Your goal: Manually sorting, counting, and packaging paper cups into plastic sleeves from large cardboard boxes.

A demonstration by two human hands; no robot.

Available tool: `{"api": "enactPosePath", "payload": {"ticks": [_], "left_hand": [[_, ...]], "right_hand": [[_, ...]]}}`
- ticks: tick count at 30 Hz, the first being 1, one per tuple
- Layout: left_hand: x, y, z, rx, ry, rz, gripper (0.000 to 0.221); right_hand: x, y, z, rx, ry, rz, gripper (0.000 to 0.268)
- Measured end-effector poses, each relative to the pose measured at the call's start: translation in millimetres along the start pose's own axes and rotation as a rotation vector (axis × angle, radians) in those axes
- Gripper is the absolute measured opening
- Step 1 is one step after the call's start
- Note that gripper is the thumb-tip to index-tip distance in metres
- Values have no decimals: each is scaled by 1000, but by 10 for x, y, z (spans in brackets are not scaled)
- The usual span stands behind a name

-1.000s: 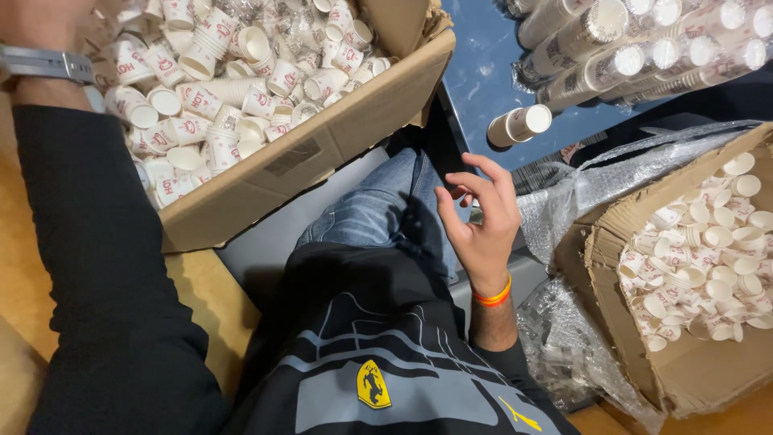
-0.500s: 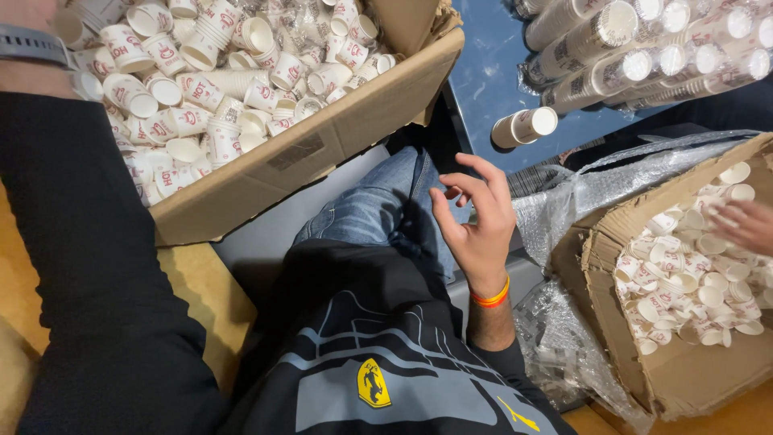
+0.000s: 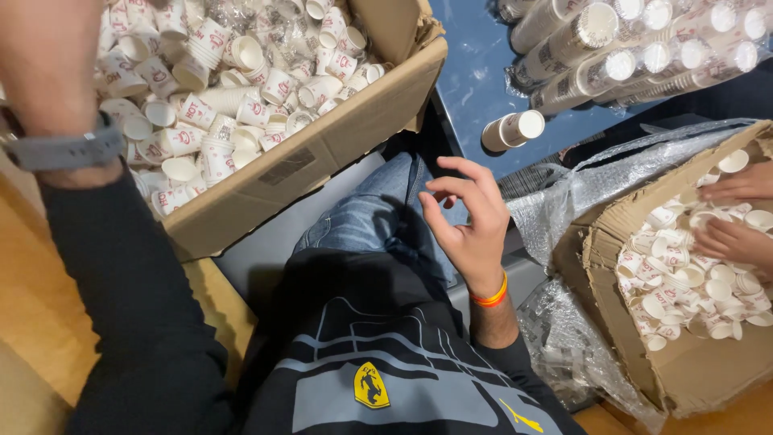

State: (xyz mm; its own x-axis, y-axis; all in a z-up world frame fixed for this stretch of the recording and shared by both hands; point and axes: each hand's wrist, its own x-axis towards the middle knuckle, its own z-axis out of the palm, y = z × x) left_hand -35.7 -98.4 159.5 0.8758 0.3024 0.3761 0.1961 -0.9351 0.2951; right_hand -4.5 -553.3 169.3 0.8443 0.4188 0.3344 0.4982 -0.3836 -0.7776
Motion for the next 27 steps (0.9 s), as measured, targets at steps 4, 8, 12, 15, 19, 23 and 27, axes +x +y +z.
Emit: {"api": "enactPosePath", "payload": {"ticks": [4, 8, 12, 15, 19, 23, 27], "left_hand": [[-129, 903, -52, -26, 37, 26, 37], [-425, 1068, -20, 53, 44, -161, 74], [-661, 1204, -251, -174, 5, -260, 64], [-557, 1416, -356, -685, 0, -367, 55], [-662, 1545, 52, -1481, -68, -395, 49], [-787, 1982, 518, -1742, -116, -448, 44], [-838, 2312, 772, -1846, -284, -428, 39]], "right_hand": [[121, -125, 49, 56, -48, -49, 16], [222, -202, 128, 70, -126, -77, 16], [252, -247, 301, 145, -237, -83, 19], [305, -337, 453, 242, -263, -103, 32], [364, -416, 523, 577, -238, -89, 60], [271, -237, 557, 653, -143, -46, 59], [162, -20, 393, 490, 34, 56, 44]]}}
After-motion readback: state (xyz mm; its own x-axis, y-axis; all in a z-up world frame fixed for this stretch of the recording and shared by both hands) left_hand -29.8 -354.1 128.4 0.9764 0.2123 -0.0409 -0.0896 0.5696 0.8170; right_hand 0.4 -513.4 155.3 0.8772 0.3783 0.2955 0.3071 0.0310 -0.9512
